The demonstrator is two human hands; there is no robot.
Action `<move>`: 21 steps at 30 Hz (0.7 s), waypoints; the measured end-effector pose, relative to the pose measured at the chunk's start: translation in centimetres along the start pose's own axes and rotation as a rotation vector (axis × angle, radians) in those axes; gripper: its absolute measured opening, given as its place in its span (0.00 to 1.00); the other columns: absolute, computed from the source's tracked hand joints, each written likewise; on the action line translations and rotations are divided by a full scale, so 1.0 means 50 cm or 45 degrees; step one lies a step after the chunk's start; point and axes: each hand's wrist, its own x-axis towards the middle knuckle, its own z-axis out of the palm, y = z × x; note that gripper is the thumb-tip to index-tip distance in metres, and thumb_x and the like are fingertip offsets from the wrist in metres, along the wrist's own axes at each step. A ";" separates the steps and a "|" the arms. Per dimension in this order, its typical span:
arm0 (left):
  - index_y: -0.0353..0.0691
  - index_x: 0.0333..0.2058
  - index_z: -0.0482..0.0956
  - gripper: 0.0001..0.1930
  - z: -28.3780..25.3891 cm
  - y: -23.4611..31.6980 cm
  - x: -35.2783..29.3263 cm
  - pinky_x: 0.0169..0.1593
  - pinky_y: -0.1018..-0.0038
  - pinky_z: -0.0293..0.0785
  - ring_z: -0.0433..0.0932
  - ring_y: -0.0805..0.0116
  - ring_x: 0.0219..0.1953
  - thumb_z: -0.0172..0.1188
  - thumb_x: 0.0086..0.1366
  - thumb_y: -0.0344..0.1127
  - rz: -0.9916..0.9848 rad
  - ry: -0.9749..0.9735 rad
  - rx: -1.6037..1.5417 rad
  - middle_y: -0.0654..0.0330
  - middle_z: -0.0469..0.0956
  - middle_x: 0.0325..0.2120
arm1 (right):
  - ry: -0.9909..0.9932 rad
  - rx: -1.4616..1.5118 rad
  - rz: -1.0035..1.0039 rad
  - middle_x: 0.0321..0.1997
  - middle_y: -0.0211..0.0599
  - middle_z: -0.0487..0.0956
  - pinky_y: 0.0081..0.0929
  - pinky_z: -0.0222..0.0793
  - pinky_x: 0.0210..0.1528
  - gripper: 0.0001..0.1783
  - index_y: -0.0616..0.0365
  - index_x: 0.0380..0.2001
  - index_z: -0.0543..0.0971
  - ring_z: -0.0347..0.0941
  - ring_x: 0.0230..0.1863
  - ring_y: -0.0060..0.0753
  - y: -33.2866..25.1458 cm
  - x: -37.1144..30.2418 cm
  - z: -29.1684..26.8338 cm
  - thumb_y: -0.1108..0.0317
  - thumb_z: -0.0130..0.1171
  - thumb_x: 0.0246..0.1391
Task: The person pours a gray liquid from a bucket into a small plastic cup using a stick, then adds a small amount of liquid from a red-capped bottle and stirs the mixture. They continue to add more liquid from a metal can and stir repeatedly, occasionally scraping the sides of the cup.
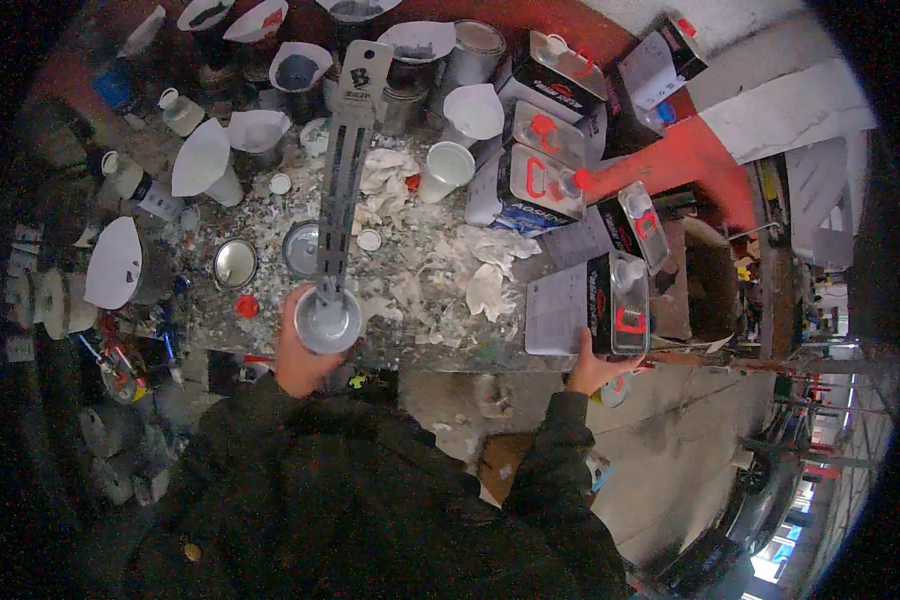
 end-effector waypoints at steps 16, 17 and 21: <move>0.41 0.65 0.62 0.45 0.039 0.048 0.017 0.65 0.67 0.65 0.70 0.62 0.62 0.72 0.47 0.23 -0.052 -0.408 -0.187 0.56 0.69 0.57 | -1.129 0.459 0.125 0.59 0.40 0.80 0.21 0.74 0.45 0.35 0.61 0.68 0.70 0.78 0.47 0.24 -0.441 -0.028 0.100 0.72 0.68 0.58; 0.41 0.64 0.62 0.45 0.041 0.037 0.019 0.66 0.66 0.65 0.69 0.62 0.62 0.72 0.47 0.24 -0.003 -0.441 -0.165 0.55 0.69 0.57 | -1.356 0.511 0.151 0.56 0.39 0.82 0.19 0.74 0.42 0.34 0.61 0.66 0.72 0.78 0.45 0.22 -0.489 -0.040 0.132 0.73 0.68 0.56; 0.41 0.64 0.65 0.44 0.037 0.031 0.013 0.67 0.65 0.64 0.68 0.58 0.65 0.73 0.46 0.25 0.039 -0.514 -0.160 0.53 0.68 0.59 | -1.931 0.098 0.041 0.45 0.33 0.84 0.20 0.74 0.41 0.23 0.61 0.54 0.82 0.78 0.40 0.18 -0.586 -0.036 0.221 0.69 0.73 0.55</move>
